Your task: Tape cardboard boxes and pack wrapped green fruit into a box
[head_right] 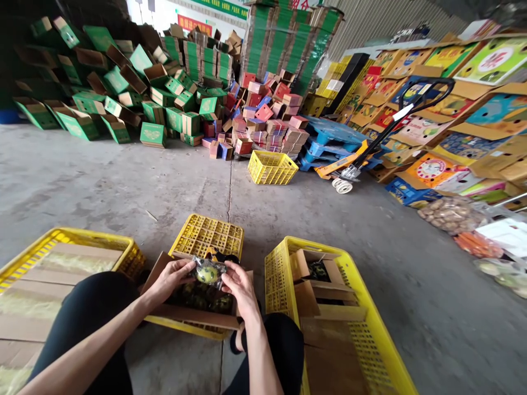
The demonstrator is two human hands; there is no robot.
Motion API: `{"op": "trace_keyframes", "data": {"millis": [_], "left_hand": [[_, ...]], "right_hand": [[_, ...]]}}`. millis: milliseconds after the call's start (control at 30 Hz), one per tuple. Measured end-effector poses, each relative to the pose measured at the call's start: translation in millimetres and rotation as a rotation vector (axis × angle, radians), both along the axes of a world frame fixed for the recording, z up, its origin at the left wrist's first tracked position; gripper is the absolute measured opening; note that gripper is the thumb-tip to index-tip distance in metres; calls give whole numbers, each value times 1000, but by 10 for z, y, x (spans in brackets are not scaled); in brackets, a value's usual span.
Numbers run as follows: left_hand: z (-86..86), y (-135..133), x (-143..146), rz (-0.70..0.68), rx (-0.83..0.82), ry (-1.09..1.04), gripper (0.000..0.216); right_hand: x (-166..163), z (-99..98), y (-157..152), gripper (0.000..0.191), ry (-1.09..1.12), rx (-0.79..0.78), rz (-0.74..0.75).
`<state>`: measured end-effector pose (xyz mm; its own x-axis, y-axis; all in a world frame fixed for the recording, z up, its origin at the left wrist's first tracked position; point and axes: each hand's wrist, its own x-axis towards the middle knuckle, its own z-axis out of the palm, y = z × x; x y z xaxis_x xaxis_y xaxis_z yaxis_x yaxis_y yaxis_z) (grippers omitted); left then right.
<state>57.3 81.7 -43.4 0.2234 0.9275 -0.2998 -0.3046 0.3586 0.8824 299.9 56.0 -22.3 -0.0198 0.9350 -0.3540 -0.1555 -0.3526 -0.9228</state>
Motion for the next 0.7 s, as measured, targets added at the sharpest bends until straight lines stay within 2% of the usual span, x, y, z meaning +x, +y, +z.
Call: {"op": "trace_keyframes", "data": {"millis": [167, 367, 567, 700], "left_hand": [[-41, 4, 27, -8, -24, -41, 57], [-90, 11, 59, -9, -63, -98, 56], [-107, 3, 42, -82, -256, -206, 62], [-81, -12, -21, -118, -294, -213, 49]], "right_hand": [[17, -6, 28, 41, -71, 37, -23], [35, 36, 24, 39, 59, 31, -54], [77, 83, -9, 41, 21, 21, 3], [78, 96, -13, 39, -9, 59, 45]]}}
